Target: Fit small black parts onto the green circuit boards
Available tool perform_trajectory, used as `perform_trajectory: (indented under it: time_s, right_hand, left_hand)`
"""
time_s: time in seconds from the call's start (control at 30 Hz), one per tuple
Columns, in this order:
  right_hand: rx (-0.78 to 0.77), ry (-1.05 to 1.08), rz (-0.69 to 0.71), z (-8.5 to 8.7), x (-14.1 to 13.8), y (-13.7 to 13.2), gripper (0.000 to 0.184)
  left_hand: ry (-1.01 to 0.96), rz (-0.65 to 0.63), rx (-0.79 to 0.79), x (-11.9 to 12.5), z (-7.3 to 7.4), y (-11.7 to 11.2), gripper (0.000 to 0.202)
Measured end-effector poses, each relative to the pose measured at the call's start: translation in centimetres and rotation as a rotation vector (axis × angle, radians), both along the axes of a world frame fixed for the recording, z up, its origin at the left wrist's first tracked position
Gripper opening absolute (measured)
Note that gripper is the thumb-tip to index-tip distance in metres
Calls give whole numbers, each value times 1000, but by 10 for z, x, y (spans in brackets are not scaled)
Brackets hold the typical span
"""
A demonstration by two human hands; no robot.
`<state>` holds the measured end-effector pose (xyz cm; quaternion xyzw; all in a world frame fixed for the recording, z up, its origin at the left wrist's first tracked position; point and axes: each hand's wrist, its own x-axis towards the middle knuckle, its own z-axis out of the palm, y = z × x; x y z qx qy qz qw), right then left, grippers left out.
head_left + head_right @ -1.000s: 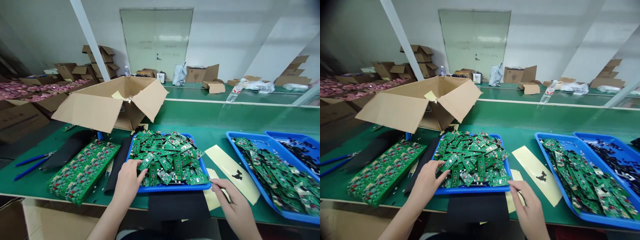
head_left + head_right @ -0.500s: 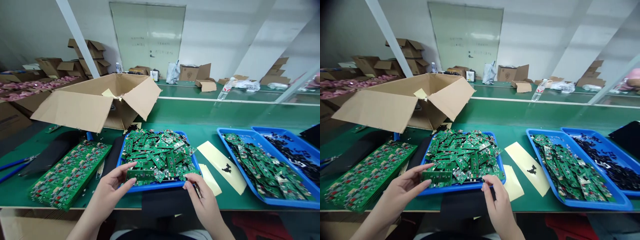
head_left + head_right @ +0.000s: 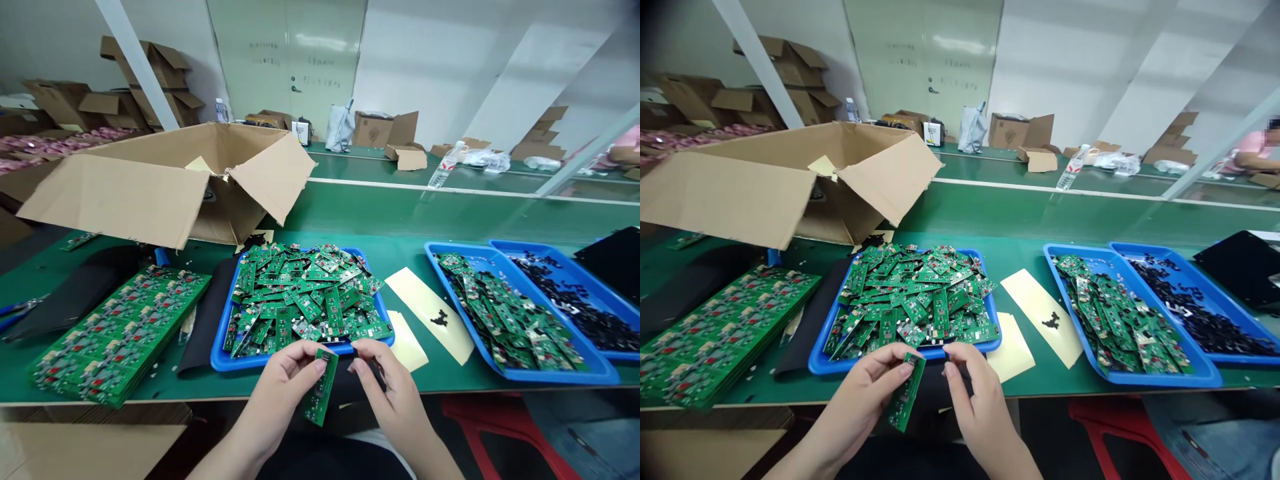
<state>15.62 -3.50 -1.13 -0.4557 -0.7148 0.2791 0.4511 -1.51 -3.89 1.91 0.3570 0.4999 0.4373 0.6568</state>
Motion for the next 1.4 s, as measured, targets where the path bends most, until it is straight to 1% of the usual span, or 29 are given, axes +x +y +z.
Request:
perform_trajectory:
  time_s: [0.2, 0.33, 0.43, 0.6, 0.8, 0.9, 1.1, 1.3, 1.4]
  right_hand:
    - [-5, -26, 49, 11, 1, -5, 25]
    - [5, -45, 54, 15, 0, -6, 27]
    - [15, -66, 46, 16, 1, -6, 27]
    - [38, -111, 33, 18, 6, -6, 28]
    - [64, -179, 59, 23, 9, -5, 31]
    - [76, -186, 85, 24, 8, -5, 32]
    - [160, -289, 146, 25, 6, -6, 53]
    - [249, -351, 146, 27, 3, -2, 52]
    - [242, -400, 162, 28, 3, 0, 51]
  left_hand:
    - [89, 8, 56, 4, 8, 2, 14]
    - [115, -9, 21, 6, 11, 2, 17]
    - [135, -9, 27, 6, 12, 2, 17]
    - [101, -47, -23, 7, 12, 2, 22]
    - [93, -43, -57, 9, 11, 3, 25]
    - [98, -39, -35, 10, 11, 3, 24]
    - [151, -35, -10, 9, 9, 2, 25]
    - [189, -88, 29, 10, 10, 3, 25]
    - [172, -104, 63, 10, 10, 3, 24]
